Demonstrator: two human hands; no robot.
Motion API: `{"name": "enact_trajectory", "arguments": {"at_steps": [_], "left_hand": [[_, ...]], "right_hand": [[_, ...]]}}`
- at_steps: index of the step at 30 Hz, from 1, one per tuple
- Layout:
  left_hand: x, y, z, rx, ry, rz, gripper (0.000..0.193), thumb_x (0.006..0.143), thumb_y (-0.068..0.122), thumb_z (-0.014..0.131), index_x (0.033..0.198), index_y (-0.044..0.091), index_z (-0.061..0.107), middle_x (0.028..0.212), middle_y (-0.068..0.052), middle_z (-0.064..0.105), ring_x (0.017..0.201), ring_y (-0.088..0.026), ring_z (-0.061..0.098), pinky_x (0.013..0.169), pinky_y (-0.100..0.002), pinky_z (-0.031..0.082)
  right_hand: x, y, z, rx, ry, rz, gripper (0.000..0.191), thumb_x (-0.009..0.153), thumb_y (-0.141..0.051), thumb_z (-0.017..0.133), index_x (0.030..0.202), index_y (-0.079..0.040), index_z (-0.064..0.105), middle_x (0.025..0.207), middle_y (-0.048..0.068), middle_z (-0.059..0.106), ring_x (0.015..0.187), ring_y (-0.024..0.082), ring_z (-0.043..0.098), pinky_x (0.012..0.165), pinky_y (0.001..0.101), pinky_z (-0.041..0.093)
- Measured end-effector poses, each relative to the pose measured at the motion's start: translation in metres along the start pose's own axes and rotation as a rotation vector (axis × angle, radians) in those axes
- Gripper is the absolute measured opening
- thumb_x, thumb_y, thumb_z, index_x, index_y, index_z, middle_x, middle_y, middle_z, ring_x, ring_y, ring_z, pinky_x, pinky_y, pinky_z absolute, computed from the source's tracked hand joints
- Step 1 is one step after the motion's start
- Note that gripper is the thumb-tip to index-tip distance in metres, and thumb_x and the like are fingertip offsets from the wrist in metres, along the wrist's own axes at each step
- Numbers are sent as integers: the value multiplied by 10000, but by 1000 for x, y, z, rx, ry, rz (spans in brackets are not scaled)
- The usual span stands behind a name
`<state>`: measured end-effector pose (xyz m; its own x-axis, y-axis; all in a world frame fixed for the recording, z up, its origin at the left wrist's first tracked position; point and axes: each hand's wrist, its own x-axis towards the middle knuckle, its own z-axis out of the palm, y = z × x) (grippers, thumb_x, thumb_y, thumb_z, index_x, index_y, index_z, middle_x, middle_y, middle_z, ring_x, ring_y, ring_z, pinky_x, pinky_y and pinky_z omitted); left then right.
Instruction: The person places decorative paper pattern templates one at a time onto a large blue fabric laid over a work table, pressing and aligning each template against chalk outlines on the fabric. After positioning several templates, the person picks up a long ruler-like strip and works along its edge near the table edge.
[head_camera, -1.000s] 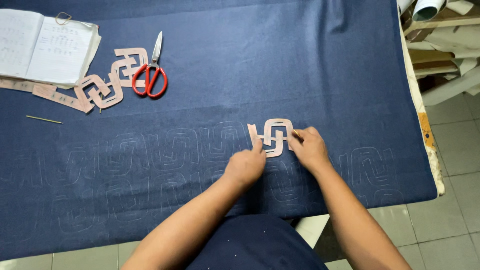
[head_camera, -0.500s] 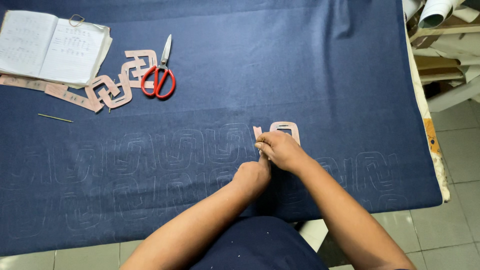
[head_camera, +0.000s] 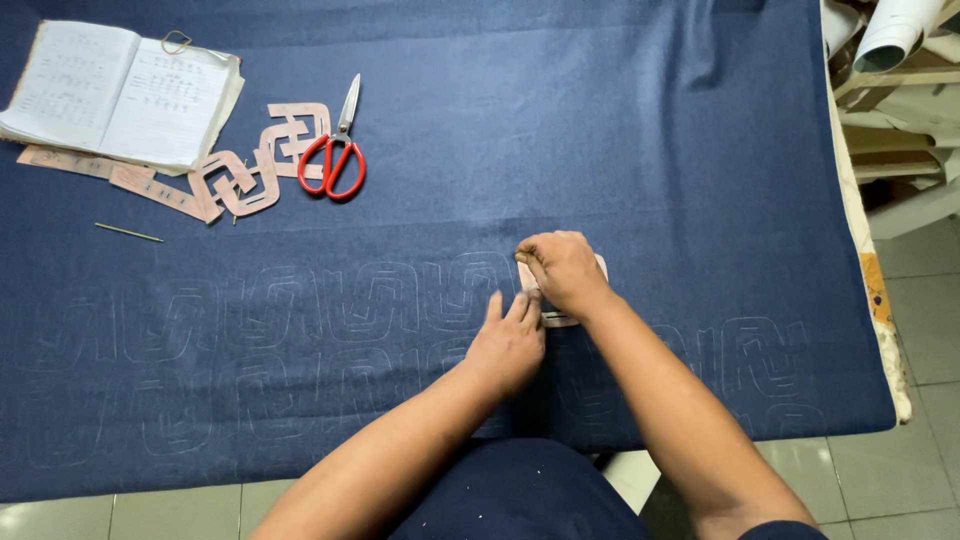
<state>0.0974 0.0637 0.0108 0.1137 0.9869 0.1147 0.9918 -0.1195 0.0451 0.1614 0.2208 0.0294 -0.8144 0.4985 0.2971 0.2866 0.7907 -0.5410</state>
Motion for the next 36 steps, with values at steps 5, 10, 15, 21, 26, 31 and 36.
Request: {"name": "enact_trajectory", "arguments": {"at_steps": [5,10,15,21,26,31,36], "left_hand": [[5,-13,8,-203,61,-53,328,920,152,496,1116,-12,702,1417,-229,544,1334,-357,517,1121,-654,281],[10,-24,4,-338,-17,-109,243,920,117,516,947,36,743,1303,-153,627,1209,-282,603,1145,-556,344],[15,-23,1,-448,19,-157,232,951,115,523,922,32,737,1132,-135,650,1133,-303,625,1140,-511,387],[15,-26,3,-391,-4,-134,205,913,98,534,965,57,728,1097,-102,645,1107,-274,633,1123,-536,381],[14,-30,6,-383,48,-112,174,884,95,572,964,76,726,1107,-84,642,1106,-259,638,1107,-528,402],[16,-32,5,-382,36,-135,143,882,124,610,936,90,737,1102,-71,643,1053,-255,664,1110,-512,417],[17,-32,-1,-361,-28,-157,146,907,152,612,945,96,741,1101,-61,641,962,-260,677,1106,-531,394]], "right_hand": [[-2,6,4,-6,9,35,92,898,-133,701,945,-100,774,882,70,760,853,296,696,839,421,512],[-7,7,4,-6,50,13,84,902,-140,703,936,-98,768,888,64,762,855,295,691,854,425,505],[-9,14,-2,-48,24,38,93,905,-166,708,930,-106,774,868,68,756,830,302,683,821,432,492],[-17,9,-2,-68,117,11,95,925,-159,697,909,-90,761,825,68,740,799,293,673,883,440,493],[-25,2,-3,-101,166,-25,101,916,-151,698,892,-74,759,840,91,733,812,310,670,890,446,487],[-41,-2,-11,28,47,143,131,925,-162,671,927,-67,762,890,93,749,859,296,710,804,406,541],[-54,-5,-13,86,56,279,164,935,-203,682,968,-66,765,899,93,770,865,289,729,786,402,560]]}}
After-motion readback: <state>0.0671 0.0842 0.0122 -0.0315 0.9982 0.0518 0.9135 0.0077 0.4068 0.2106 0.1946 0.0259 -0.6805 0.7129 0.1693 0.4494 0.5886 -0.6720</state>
